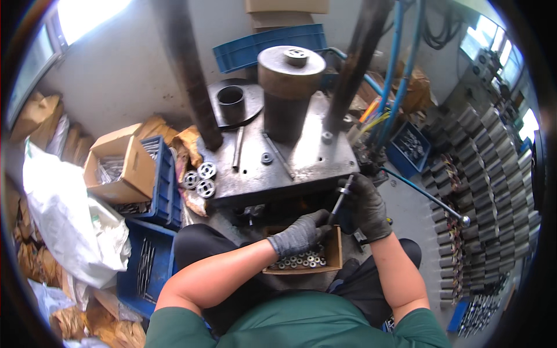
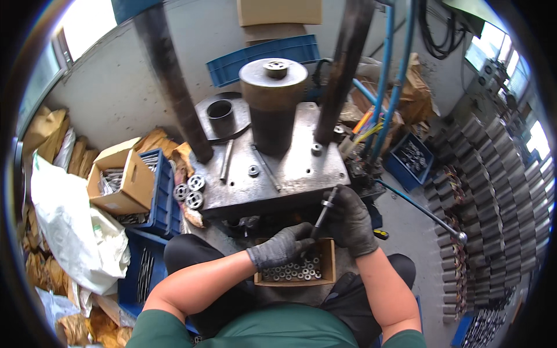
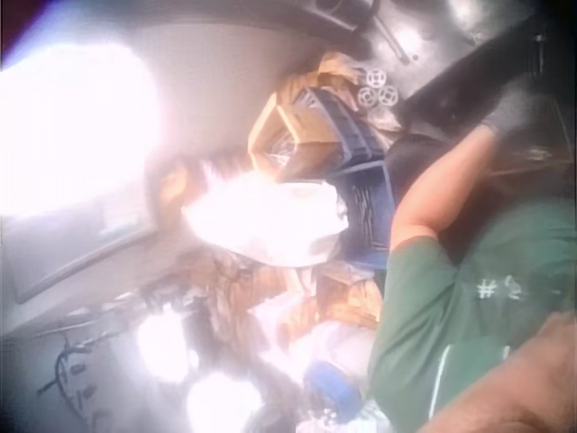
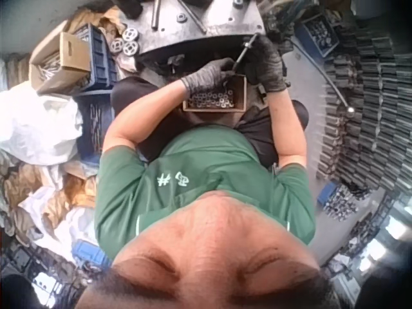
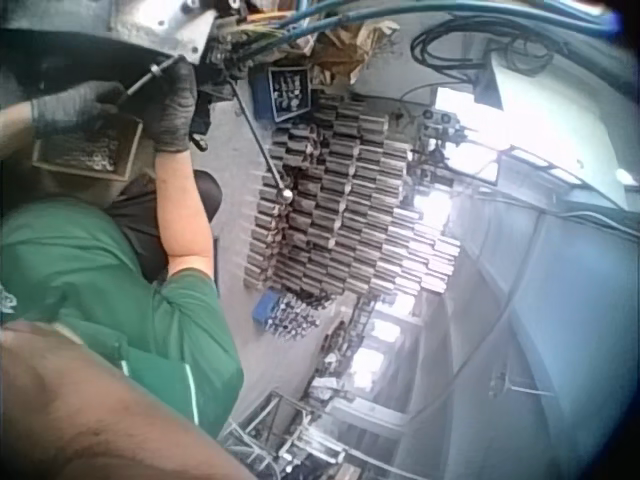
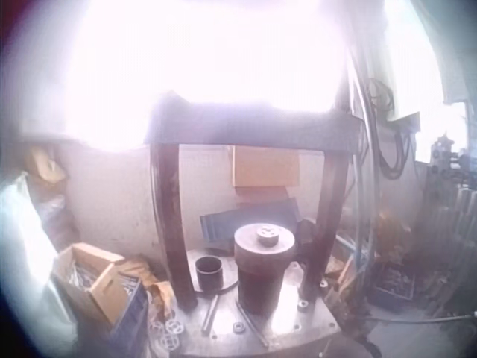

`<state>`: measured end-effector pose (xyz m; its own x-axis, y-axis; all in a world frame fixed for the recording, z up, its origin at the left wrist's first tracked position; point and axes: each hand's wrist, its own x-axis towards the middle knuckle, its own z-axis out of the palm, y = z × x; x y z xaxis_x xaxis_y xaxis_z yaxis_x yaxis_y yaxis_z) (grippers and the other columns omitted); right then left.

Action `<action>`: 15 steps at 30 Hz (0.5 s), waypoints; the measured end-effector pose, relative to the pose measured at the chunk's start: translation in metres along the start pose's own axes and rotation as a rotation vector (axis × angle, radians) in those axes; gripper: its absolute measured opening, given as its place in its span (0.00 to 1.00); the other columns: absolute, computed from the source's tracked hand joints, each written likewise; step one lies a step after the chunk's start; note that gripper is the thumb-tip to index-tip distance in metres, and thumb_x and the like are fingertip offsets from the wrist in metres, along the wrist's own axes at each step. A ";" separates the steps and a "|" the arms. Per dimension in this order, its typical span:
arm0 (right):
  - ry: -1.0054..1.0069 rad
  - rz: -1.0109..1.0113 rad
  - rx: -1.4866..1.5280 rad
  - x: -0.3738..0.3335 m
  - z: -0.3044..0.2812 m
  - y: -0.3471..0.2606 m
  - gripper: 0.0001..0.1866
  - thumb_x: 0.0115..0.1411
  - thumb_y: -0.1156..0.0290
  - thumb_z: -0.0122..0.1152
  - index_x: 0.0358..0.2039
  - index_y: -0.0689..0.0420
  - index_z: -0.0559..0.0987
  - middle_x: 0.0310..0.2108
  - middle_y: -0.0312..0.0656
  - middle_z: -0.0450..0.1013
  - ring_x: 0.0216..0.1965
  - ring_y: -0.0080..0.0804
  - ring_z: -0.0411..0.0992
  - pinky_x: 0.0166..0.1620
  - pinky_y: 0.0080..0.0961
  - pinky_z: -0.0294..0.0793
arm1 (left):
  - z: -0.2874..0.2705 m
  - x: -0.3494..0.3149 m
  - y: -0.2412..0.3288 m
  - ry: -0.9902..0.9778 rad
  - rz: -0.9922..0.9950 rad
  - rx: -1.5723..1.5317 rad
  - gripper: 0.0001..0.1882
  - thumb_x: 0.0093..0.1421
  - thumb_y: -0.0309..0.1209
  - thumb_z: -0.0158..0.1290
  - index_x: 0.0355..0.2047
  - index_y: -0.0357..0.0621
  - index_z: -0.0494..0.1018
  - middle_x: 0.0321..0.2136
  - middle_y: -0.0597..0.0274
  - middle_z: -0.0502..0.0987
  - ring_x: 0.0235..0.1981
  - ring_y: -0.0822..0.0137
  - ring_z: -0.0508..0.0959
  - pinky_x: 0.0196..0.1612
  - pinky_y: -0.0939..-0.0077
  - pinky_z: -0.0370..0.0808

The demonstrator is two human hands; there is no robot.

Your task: Assembling metal rings and bearings onto shafts using a manual press machine in a manufacturing setting.

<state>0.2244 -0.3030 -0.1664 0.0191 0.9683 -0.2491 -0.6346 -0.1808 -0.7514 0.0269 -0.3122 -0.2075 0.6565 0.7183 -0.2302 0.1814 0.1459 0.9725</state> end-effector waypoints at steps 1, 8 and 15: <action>0.000 0.158 0.015 0.000 0.000 -0.004 0.17 0.62 0.58 0.69 0.47 0.53 0.80 0.38 0.40 0.80 0.39 0.36 0.79 0.45 0.40 0.81 | 0.000 0.001 -0.004 0.008 0.064 0.047 0.12 0.69 0.29 0.52 0.50 0.38 0.70 0.35 0.58 0.76 0.37 0.69 0.76 0.41 0.69 0.77; -0.187 -0.058 -0.211 0.000 0.004 0.014 0.18 0.65 0.65 0.64 0.52 0.60 0.76 0.37 0.41 0.78 0.37 0.34 0.79 0.41 0.32 0.81 | -0.001 0.001 -0.014 0.188 0.216 0.196 0.10 0.67 0.31 0.53 0.44 0.38 0.70 0.37 0.44 0.79 0.41 0.48 0.80 0.45 0.58 0.75; -0.253 -0.570 -1.067 0.021 -0.046 -0.008 0.30 0.65 0.80 0.54 0.68 0.56 0.63 0.50 0.44 0.73 0.49 0.34 0.74 0.52 0.32 0.76 | -0.004 -0.023 0.052 0.162 0.279 -0.129 0.14 0.61 0.24 0.53 0.48 0.37 0.73 0.40 0.43 0.81 0.45 0.48 0.82 0.48 0.58 0.77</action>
<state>0.2651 -0.2891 -0.1940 -0.1394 0.9394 0.3133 0.3654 0.3429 -0.8654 0.0179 -0.3184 -0.1513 0.5411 0.8398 0.0439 -0.0901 0.0059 0.9959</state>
